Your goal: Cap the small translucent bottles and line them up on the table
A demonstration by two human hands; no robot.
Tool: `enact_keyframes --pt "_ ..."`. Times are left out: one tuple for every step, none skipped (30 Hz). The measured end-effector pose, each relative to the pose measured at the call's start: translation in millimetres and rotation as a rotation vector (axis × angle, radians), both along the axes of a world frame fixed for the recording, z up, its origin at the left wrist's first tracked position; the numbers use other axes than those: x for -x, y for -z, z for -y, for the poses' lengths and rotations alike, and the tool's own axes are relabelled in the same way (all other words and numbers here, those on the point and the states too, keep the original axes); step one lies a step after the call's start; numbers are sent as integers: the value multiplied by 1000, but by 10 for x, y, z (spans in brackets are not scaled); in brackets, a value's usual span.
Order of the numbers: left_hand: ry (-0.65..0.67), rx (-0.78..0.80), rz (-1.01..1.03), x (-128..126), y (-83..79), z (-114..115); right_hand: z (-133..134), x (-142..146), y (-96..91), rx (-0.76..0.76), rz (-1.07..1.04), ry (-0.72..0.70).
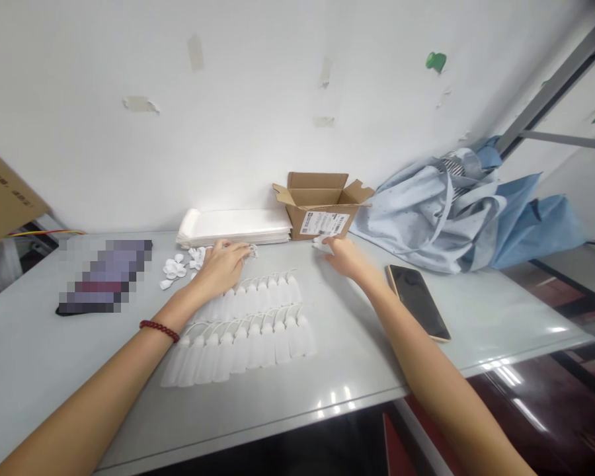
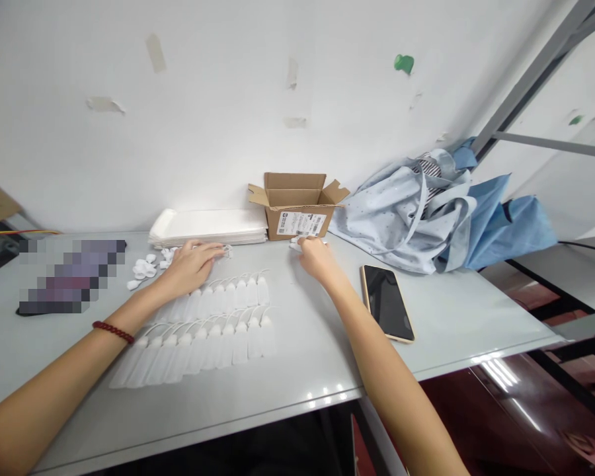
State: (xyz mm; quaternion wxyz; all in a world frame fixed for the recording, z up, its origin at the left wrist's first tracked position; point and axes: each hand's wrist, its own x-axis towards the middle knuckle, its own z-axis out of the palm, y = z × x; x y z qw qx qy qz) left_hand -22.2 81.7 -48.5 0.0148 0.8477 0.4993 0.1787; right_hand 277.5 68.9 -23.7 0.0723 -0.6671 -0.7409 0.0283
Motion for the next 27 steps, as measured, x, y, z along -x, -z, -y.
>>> enact_keyframes --pt "3 6 7 -7 2 -11 1 2 -2 2 1 1" --pt "6 13 12 -13 5 -22 3 4 -6 4 2 2" --pt "11 23 14 -15 7 -31 4 7 -10 7 3 3" --pt "14 31 15 -16 10 -39 7 9 -15 9 5 2" --pt "16 36 17 -14 13 -45 12 13 -22 11 6 1" --pt "15 36 21 -10 15 -49 17 17 -30 13 8 -2" --pt "13 34 25 -6 15 -52 24 21 -38 15 9 -4" --pt "9 30 29 -3 14 -53 31 26 -45 15 10 -7" --pt "6 27 33 0 10 -53 38 31 -52 15 12 -8" --pt "3 25 37 1 2 -50 43 35 -57 14 13 -9" --pt "1 27 40 -1 -9 -45 47 38 -60 14 14 -9" --pt "-3 30 46 -4 -23 -38 48 41 -60 13 15 -10" --pt "-8 33 54 -9 -41 -29 48 42 -59 13 16 -10" --pt "-13 34 63 -15 -63 -17 46 44 -56 13 16 -9" --pt "-19 30 71 -21 -87 -5 43 45 -53 12 16 -9" --pt "-23 23 78 -27 -113 9 40 46 -50 12 16 -8" --pt "-23 13 83 -31 -139 23 39 48 -47 11 16 -8" --pt "-20 0 88 -34 -166 38 39 50 -46 10 16 -6" --pt "-15 -14 93 -34 -191 51 40 53 -47 10 15 -6" --pt "-9 -29 100 -33 -214 64 44 56 -48 10 15 -6" --pt "-1 -42 108 -31 -235 76 49 60 -51 9 15 -5" --pt "5 -54 117 -29 -253 87 55 64 -54 8 16 -5" --pt "10 -65 126 -26 -271 97 61 68 -58 8 16 -4" --pt "14 -76 135 -25 -287 107 65 72 -60 7 16 -3" --pt "15 -86 146 -24 -302 119 66 76 -61 5 16 -3" --pt "15 -97 159 -24 -318 132 65 79 -59 3 16 -2" --pt "17 -105 175 -26 -335 148 61 83 -55 1 16 -1"
